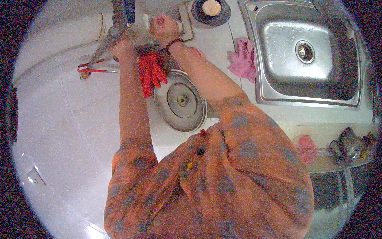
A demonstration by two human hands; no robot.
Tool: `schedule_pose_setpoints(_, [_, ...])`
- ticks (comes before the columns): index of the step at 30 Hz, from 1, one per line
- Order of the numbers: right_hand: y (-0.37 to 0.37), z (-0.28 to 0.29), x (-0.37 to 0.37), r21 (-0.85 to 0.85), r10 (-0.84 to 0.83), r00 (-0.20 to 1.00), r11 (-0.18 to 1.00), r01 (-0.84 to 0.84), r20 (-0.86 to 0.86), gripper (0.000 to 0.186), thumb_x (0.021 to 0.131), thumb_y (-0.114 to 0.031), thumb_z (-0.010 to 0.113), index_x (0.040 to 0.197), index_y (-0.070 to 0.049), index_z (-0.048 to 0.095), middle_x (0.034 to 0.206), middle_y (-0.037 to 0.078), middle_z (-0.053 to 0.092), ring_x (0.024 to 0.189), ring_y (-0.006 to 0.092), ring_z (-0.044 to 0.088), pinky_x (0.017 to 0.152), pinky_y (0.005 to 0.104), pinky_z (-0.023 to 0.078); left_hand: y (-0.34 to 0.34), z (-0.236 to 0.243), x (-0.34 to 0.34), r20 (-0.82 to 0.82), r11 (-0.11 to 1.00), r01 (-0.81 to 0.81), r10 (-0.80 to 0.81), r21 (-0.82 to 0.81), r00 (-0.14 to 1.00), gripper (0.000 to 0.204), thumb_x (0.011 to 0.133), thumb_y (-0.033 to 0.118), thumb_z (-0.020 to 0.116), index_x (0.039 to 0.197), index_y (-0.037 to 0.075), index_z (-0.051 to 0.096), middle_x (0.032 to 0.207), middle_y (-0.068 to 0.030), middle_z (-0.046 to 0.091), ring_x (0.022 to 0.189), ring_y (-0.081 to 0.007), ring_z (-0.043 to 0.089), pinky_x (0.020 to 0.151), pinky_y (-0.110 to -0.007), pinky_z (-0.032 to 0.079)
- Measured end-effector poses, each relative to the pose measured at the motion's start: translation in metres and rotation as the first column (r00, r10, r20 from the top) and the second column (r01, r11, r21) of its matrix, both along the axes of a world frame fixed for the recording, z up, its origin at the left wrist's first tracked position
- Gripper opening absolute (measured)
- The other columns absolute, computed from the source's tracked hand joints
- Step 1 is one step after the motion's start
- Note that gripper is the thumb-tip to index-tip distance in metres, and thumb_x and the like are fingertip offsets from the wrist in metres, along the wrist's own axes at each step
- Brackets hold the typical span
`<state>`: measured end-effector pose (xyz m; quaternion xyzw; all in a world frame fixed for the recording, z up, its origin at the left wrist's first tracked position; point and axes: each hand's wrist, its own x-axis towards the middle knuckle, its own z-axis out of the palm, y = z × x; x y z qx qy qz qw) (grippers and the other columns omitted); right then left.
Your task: The person cleans and adjusts sink drainage pipes using a pink cloth, a red wrench, and their hands. They wipe the pipe connections, use the wrench to tighten a fitting, and rinse their hands and the cloth in the sink.
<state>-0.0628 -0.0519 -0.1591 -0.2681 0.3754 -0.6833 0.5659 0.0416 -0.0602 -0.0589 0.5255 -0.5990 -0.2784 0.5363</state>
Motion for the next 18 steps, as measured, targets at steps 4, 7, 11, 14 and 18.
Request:
schedule_pose_setpoints(4, [-0.002,0.005,-0.002,0.053,0.025,0.999,0.998,-0.022,-0.045,0.018,0.075,-0.019,0.061,0.081,-0.004,0.056,0.067,0.006,0.059,0.062,0.0163,0.059,0.057,0.0299,0.049,0.005,0.009,0.001,0.605,0.993,-0.108,0.110,-0.039,0.789,0.053,0.084,0.054,0.036,0.111,0.011,0.048,0.109,-0.0193,0.052,0.103,-0.0342,0.046,0.092,-0.047,0.033])
schedule_pose_setpoints(7, [0.000,-0.001,-0.004,0.002,0.021,1.000,1.000,-0.021,0.007,0.024,0.073,-0.027,0.062,0.081,-0.005,0.059,0.066,0.009,0.062,0.060,0.0212,0.061,0.058,0.0334,0.049,0.009,0.024,-0.029,0.910,0.960,-0.276,0.151,-0.042,0.386,0.039,0.086,0.045,0.041,0.108,0.013,0.050,0.108,-0.0135,0.055,0.102,-0.0316,0.047,0.092,-0.046,0.032])
schedule_pose_setpoints(11, [-0.001,0.002,-0.002,-0.011,-0.034,0.979,0.999,0.033,-0.200,0.022,0.074,-0.026,0.061,0.080,-0.005,0.060,0.068,0.008,0.063,0.062,0.0224,0.061,0.058,0.0341,0.049,0.014,0.024,-0.031,0.932,0.951,-0.284,0.210,-0.124,0.296,0.028,0.086,0.034,0.048,0.103,0.013,0.051,0.105,-0.0053,0.058,0.101,-0.0289,0.049,0.090,-0.044,0.031])
schedule_pose_setpoints(14, [-0.007,0.018,-0.005,0.193,0.052,0.990,0.981,-0.026,-0.130,0.009,0.083,-0.008,0.055,0.087,-0.001,0.051,0.072,0.004,0.057,0.062,0.0118,0.057,0.056,0.0254,0.049,0.013,0.021,-0.026,0.921,0.955,-0.253,0.234,-0.157,0.311,0.026,0.086,0.030,0.049,0.103,0.011,0.050,0.104,-0.0057,0.058,0.099,-0.0282,0.050,0.090,-0.043,0.031])
schedule_pose_setpoints(18, [-0.009,0.030,-0.039,0.275,0.223,0.959,0.924,-0.265,0.175,0.007,0.084,-0.010,0.054,0.083,-0.003,0.053,0.074,0.004,0.057,0.063,0.0110,0.056,0.056,0.0238,0.048,0.016,0.021,-0.030,0.947,0.951,-0.229,0.253,-0.206,0.199,0.026,0.085,0.027,0.051,0.103,0.009,0.050,0.101,-0.0080,0.058,0.096,-0.0262,0.050,0.088,-0.043,0.032])
